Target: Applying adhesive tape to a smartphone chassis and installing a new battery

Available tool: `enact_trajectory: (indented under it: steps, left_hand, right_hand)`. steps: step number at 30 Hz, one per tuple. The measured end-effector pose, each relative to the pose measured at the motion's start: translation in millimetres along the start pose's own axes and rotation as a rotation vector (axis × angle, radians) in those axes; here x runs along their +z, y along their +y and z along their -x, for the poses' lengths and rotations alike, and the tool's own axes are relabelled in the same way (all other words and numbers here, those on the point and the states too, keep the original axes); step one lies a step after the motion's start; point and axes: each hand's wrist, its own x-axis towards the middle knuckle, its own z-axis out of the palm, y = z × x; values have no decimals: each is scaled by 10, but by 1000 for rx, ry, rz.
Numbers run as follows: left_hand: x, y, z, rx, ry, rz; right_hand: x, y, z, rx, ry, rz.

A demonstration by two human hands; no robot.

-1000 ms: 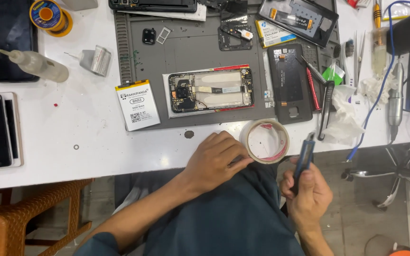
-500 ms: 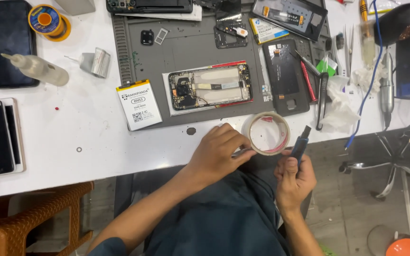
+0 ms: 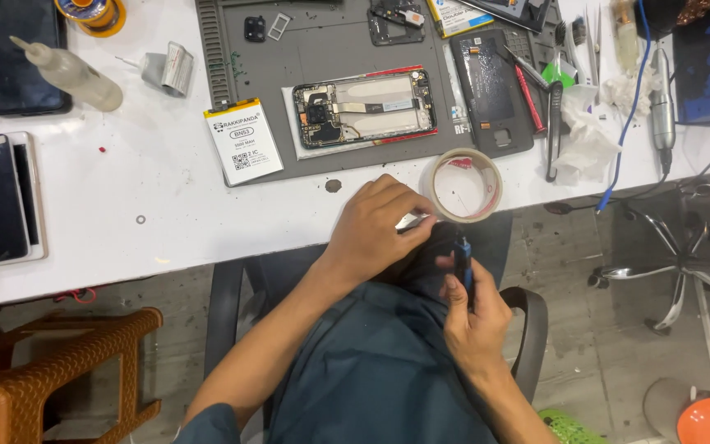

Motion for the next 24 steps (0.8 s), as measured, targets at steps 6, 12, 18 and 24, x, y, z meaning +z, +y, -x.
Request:
enact_trajectory:
  steps: [6,12,18,24]
  left_hand:
    - [-4,19,53,63,49,-41]
    - [-7,28,33,29,24,-52]
    - [4,22,28,62,56,-77]
    - [9,31,31,67,58,-96]
  right_hand:
    - [-35,143,-8,-42,36,193]
    - [-21,63,-87,-63,31,255]
    - [-2,195,2,4,112,209]
    - [-13,143,-23,-39,87,242]
